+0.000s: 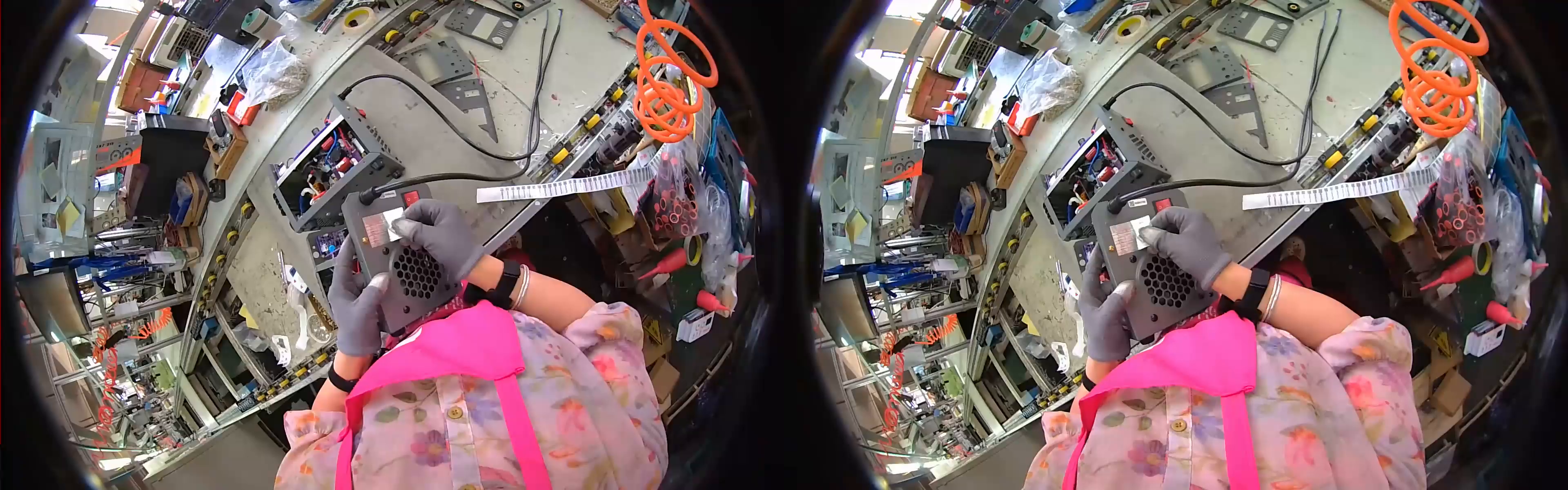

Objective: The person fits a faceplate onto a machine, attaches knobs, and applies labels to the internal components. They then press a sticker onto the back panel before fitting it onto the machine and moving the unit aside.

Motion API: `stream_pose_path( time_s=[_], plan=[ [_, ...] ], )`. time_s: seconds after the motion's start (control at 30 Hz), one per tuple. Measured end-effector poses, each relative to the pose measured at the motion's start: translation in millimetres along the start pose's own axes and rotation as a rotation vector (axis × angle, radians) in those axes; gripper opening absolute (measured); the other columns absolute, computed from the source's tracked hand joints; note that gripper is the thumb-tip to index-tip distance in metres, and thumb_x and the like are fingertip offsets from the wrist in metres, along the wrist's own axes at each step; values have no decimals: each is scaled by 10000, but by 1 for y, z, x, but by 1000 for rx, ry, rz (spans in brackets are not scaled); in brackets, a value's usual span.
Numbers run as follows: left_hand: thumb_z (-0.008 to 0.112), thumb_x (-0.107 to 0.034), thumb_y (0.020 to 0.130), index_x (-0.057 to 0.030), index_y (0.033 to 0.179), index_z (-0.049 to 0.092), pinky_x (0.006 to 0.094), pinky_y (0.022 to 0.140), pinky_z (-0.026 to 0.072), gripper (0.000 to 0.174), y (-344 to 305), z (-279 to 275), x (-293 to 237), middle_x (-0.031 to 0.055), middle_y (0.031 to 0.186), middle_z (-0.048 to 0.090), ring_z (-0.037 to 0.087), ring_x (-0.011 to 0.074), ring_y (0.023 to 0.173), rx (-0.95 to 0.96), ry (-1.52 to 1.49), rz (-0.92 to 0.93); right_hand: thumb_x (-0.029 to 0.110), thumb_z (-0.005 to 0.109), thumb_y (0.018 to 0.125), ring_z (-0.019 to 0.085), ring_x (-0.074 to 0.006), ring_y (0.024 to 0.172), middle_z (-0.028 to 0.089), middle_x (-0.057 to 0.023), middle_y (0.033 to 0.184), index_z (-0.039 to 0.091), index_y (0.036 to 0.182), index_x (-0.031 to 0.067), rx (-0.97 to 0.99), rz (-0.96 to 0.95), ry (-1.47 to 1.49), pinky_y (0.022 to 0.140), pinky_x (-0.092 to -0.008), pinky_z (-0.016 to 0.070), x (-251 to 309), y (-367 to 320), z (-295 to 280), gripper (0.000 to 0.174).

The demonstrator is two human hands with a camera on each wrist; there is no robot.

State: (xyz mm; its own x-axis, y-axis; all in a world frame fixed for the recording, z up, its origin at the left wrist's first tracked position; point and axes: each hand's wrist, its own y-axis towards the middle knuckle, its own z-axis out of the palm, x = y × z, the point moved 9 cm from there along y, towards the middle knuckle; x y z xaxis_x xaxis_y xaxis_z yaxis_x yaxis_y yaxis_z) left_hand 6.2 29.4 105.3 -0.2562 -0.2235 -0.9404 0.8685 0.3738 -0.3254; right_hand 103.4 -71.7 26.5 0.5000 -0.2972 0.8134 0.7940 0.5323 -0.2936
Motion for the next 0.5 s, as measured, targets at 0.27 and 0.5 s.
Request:
stream_pose_path(
  time_s=[0.27, 0.5],
  plan=[
    [536, 19, 792, 14, 1437, 216, 323, 866, 498, 721, -1, 4, 0, 183, 1247, 532, 622, 212, 990, -16, 31, -55, 300, 634, 842, 593, -195, 532, 579, -94, 573, 607, 916, 17, -92, -476, -1065, 521, -322, 478, 51, -7, 13, 294],
    [526, 25, 791, 13, 1433, 229, 314, 868, 491, 707, 2, 5, 4, 149, 1202, 563, 612, 202, 993, -13, 26, -6, 424, 554, 839, 618, -261, 922, 637, -109, 994, 530, 1124, 20, -226, -721, -1499, 735, -403, 482, 65, -25, -1, 495]
  ],
)
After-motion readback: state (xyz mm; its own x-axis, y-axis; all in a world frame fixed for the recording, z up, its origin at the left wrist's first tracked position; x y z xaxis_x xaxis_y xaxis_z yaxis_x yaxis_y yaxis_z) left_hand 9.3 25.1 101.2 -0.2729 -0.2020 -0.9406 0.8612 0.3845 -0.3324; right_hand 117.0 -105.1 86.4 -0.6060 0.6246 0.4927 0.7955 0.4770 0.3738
